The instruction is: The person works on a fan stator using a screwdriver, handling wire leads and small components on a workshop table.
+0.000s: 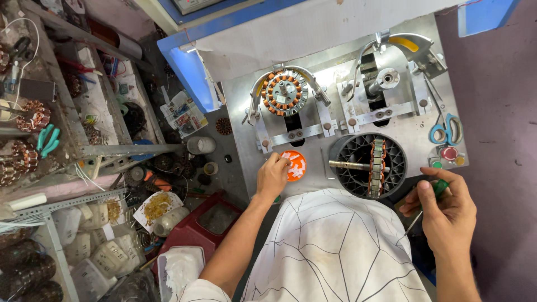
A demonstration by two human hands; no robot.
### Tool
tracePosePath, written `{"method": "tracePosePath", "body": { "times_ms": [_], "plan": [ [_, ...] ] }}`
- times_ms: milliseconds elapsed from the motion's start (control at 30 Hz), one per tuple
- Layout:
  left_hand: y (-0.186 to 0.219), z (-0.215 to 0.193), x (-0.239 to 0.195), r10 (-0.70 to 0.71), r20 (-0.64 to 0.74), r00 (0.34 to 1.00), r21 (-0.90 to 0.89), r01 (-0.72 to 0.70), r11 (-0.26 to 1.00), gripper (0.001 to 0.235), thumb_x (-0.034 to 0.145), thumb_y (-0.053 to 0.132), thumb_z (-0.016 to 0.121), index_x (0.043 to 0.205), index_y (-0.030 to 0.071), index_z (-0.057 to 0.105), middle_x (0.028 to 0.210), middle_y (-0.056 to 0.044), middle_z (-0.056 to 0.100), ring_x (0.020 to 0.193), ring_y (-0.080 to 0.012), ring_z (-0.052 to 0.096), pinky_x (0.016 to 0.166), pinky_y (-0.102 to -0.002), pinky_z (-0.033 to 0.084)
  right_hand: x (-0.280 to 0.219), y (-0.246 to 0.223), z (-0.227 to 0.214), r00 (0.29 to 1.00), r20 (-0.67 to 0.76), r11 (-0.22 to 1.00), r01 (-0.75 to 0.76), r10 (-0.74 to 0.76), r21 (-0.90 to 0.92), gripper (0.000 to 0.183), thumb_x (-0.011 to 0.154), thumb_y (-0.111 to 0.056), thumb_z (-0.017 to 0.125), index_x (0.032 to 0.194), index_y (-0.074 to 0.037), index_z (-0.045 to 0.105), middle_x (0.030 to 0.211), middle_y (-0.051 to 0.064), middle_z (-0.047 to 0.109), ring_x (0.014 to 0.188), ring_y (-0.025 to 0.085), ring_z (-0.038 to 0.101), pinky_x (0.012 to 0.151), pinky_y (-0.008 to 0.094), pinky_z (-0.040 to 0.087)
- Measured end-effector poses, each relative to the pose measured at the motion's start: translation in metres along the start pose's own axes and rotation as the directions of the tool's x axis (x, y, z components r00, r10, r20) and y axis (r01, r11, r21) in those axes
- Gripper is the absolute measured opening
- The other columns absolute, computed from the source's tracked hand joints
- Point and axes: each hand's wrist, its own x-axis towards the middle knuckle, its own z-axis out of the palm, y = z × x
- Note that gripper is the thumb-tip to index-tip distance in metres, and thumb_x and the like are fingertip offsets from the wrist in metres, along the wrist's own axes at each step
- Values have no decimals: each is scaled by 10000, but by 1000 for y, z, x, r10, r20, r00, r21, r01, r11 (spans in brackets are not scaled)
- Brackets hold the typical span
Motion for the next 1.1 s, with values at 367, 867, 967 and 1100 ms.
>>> {"method": "tracePosePath", "body": {
  "times_ms": [367, 867, 967, 1100],
  "plan": [
    [71, -46, 14, -83, 150, 985, -326, 129, 937, 115, 976, 35, 648, 1033, -1, 555, 932, -140, 672, 849, -327, 676, 744, -430, 544, -16, -22, 6, 999, 35, 999, 2, 0, -45, 185, 1023, -53, 601, 1168, 35, 673, 882, 114, 710, 731, 158, 677, 563, 265, 495],
    [206, -83, 26, 220, 178, 959, -775, -2, 632, 125, 890, 50, 807, 986, 22, 732, 931, -102, 753, 837, -203, 756, 754, -302, 606, -17, -38, 32, 964, 165, 859, 262, -209, -440, 145, 842, -31, 806, 954, -21, 714, 829, 57, 690, 718, 140, 611, 648, 277, 501],
    [206, -86, 27, 365, 33, 931, -754, -216, 620, 110, 914, 28, 794, 981, 24, 707, 964, -108, 744, 889, -219, 728, 815, -325, 577, -18, -53, 36, 893, 206, 773, 450, -400, -447, 193, 777, -8, 762, 943, -40, 669, 892, 47, 705, 800, 147, 663, 714, 254, 526],
    [205, -87, 26, 371, 88, 924, -762, -178, 622, 119, 905, 10, 759, 985, 33, 675, 956, -90, 700, 881, -225, 708, 804, -332, 572, -19, -57, 39, 854, 247, 742, 521, -458, -423, 191, 782, 8, 736, 947, -51, 660, 961, 64, 706, 841, 173, 714, 745, 258, 543]
  ]
}}
